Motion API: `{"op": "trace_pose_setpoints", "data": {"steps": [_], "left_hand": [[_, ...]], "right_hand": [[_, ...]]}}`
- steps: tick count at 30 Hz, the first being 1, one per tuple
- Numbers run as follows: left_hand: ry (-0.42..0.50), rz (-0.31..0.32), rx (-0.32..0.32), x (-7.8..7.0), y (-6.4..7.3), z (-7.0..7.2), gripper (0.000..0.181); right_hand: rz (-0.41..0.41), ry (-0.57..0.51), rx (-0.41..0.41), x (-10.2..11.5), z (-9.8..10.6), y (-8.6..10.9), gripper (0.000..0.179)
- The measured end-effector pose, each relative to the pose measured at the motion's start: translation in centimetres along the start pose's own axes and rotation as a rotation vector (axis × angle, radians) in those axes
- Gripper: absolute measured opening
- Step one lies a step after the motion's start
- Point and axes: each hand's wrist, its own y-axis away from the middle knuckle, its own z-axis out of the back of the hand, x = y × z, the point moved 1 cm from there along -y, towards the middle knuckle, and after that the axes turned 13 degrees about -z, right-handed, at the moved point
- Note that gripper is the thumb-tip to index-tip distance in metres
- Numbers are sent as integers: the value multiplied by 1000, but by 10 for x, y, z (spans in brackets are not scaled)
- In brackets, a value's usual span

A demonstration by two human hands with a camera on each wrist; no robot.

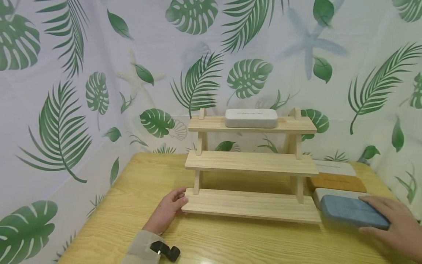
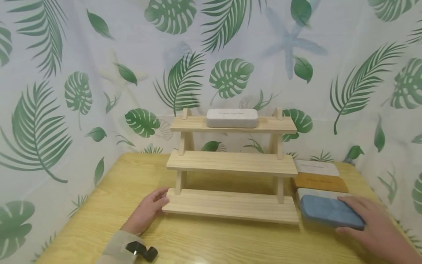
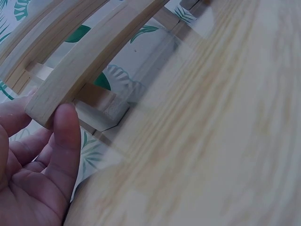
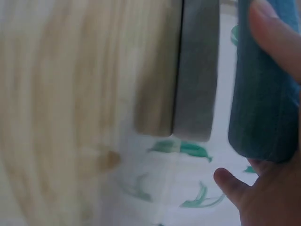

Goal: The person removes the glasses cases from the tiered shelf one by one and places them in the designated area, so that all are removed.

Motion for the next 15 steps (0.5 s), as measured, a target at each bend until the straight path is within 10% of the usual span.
{"op": "trace_pose_setpoints", "data": {"steps": [15], "left_hand": [[-21, 3, -6, 0, -2, -1, 59]], "right_hand": [[-49, 95, 275, -17, -8, -6, 96]]}}
